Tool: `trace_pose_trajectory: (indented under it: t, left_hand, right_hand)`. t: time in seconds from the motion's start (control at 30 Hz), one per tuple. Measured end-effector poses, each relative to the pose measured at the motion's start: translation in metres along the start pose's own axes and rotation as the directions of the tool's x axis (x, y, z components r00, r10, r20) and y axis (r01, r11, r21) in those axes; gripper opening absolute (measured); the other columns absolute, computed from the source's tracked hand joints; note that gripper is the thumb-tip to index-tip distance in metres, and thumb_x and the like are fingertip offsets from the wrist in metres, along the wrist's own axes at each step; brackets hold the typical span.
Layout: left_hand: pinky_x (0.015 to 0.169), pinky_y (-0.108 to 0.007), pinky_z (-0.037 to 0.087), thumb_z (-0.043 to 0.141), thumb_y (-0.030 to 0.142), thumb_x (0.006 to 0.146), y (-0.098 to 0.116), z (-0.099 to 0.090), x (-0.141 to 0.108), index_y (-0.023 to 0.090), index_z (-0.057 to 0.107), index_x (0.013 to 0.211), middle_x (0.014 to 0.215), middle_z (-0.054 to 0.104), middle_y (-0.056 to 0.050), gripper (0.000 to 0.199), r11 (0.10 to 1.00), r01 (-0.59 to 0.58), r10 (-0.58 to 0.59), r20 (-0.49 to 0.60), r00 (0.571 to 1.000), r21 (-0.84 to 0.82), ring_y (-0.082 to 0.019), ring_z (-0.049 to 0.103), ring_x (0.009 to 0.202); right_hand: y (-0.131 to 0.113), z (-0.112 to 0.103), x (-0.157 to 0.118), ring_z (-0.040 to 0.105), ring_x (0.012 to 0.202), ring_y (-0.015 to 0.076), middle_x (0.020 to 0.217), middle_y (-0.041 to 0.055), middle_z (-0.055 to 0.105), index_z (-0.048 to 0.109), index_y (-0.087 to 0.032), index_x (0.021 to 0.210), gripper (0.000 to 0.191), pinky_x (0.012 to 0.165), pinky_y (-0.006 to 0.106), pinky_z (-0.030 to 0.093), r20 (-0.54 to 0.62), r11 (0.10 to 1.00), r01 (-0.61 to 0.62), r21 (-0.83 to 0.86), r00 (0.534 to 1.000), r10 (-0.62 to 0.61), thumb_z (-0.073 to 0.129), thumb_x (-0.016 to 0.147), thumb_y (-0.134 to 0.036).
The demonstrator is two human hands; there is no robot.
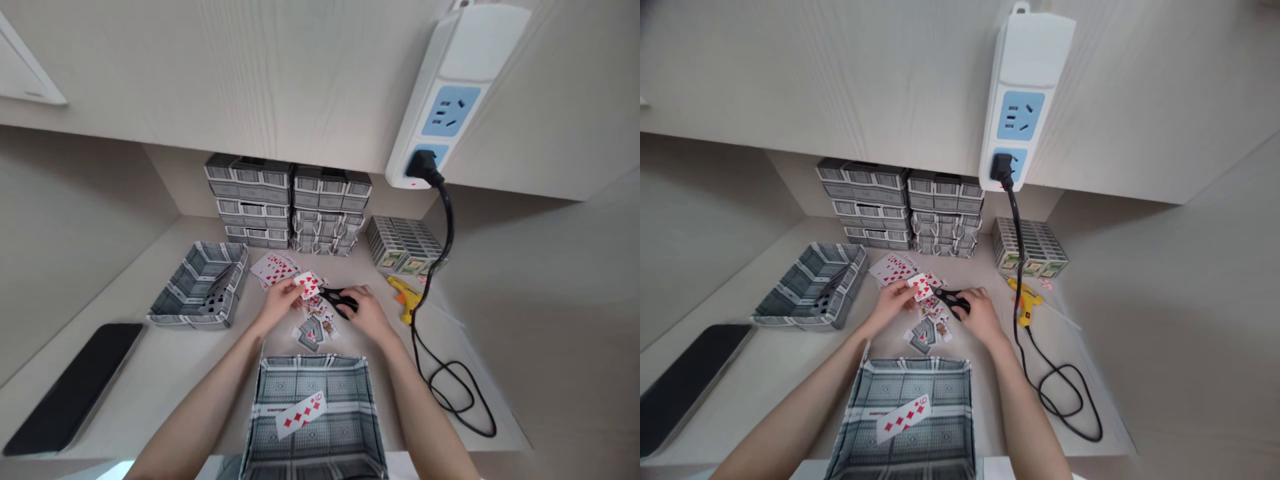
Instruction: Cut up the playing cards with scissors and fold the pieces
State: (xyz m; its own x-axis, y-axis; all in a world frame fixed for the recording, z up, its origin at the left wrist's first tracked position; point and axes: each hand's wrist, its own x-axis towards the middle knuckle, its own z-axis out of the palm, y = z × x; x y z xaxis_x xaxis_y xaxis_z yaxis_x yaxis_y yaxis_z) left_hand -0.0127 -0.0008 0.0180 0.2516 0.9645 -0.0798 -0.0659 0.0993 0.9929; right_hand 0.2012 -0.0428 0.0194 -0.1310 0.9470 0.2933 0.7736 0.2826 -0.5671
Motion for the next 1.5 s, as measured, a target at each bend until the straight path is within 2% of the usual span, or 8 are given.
trace_pose_trajectory:
  t: [0.43, 0.63, 0.73, 0.83, 1.03, 1.17, 1.3, 1.5]
  left_hand:
    - [0.044, -0.022, 0.045, 0.059, 0.044, 0.07, -0.001, -0.003, 0.002, 0.015, 0.055, 0.063, 0.045, 0.06, 0.0, 0.03, 0.996, -0.045, 0.038, -0.097, 0.995, -0.074, -0.013, 0.056, 0.042]
    - [0.042, -0.023, 0.044, 0.057, 0.046, 0.07, 0.005, -0.005, 0.001, 0.015, 0.054, 0.063, 0.047, 0.059, 0.001, 0.032, 0.993, -0.1, 0.087, -0.19, 0.978, -0.061, -0.013, 0.056, 0.041]
    - [0.044, -0.023, 0.044, 0.057, 0.046, 0.071, 0.006, -0.008, 0.002, 0.015, 0.055, 0.064, 0.046, 0.058, 0.001, 0.031, 0.992, -0.119, 0.106, -0.225, 0.969, -0.048, -0.013, 0.055, 0.04]
    - [0.044, -0.023, 0.044, 0.056, 0.046, 0.072, 0.007, -0.009, 0.003, 0.015, 0.056, 0.065, 0.049, 0.06, 0.0, 0.032, 0.989, -0.139, 0.123, -0.243, 0.962, -0.052, -0.012, 0.055, 0.041]
    - [0.043, -0.024, 0.045, 0.055, 0.048, 0.072, 0.004, -0.008, 0.003, 0.015, 0.052, 0.068, 0.06, 0.065, -0.003, 0.033, 0.986, -0.154, 0.135, -0.24, 0.961, -0.065, -0.012, 0.056, 0.042]
    - [0.044, -0.024, 0.045, 0.055, 0.048, 0.072, 0.001, -0.008, 0.004, 0.016, 0.05, 0.069, 0.059, 0.063, -0.001, 0.033, 0.986, -0.152, 0.133, -0.225, 0.965, -0.07, -0.013, 0.057, 0.043]
    - [0.044, -0.024, 0.045, 0.054, 0.049, 0.072, 0.0, -0.008, 0.005, 0.016, 0.049, 0.067, 0.056, 0.062, 0.0, 0.034, 0.986, -0.147, 0.128, -0.217, 0.968, -0.075, -0.012, 0.056, 0.042]
    - [0.039, -0.022, 0.04, 0.052, 0.05, 0.073, 0.0, -0.008, 0.004, 0.017, 0.046, 0.065, 0.048, 0.055, 0.003, 0.035, 0.986, -0.159, 0.143, -0.246, 0.959, -0.047, -0.01, 0.051, 0.038]
  right_hand:
    - [0.02, 0.004, -0.003, 0.053, 0.095, 0.0211, 0.094, 0.0076, 0.061, 0.04, -0.016, 0.122, 0.056, 0.085, 0.038, 0.04, 0.074, 0.996, -0.088, 0.033, 0.994, 0.085, 0.059, 0.069, -0.013]
    - [0.024, 0.007, -0.004, 0.056, 0.091, 0.0186, 0.094, 0.0052, 0.059, 0.032, -0.021, 0.122, 0.058, 0.086, 0.039, 0.041, 0.032, 0.935, -0.141, 0.325, 0.99, 0.138, 0.056, 0.07, -0.014]
    - [0.02, 0.003, -0.001, 0.057, 0.087, 0.0177, 0.09, 0.0042, 0.059, 0.034, -0.022, 0.116, 0.054, 0.083, 0.037, 0.042, 0.039, 0.734, -0.212, 0.646, 0.968, 0.246, 0.06, 0.069, -0.018]
    - [0.009, -0.006, 0.001, 0.06, 0.079, 0.0189, 0.089, 0.0059, 0.061, 0.036, -0.021, 0.114, 0.055, 0.074, 0.035, 0.045, 0.24, 0.353, -0.318, 0.88, 0.939, 0.247, 0.064, 0.067, -0.022]
    - [-0.001, -0.017, -0.002, 0.052, 0.062, 0.0103, 0.087, 0.006, 0.061, 0.049, -0.02, 0.105, 0.042, 0.047, 0.02, 0.039, 0.416, -0.074, -0.412, 0.908, 0.908, 0.056, 0.067, 0.068, -0.03]
    - [-0.003, -0.013, -0.004, 0.035, 0.041, 0.0052, 0.075, 0.0019, 0.058, 0.036, -0.026, 0.12, 0.068, 0.032, 0.015, 0.02, 0.409, 0.028, -0.41, 0.912, 0.912, 0.034, 0.067, 0.064, -0.048]
    - [-0.017, -0.01, -0.004, 0.035, 0.042, 0.0073, 0.077, 0.0023, 0.057, 0.019, -0.029, 0.13, 0.098, 0.033, 0.019, 0.025, 0.33, 0.26, -0.335, 0.906, 0.942, 0.064, 0.068, 0.052, -0.061]
    - [-0.019, -0.008, -0.005, 0.041, 0.052, 0.0123, 0.079, 0.0063, 0.052, 0.043, -0.02, 0.115, 0.078, 0.042, 0.025, 0.032, 0.288, 0.413, -0.298, 0.86, 0.954, 0.087, 0.047, 0.059, -0.075]
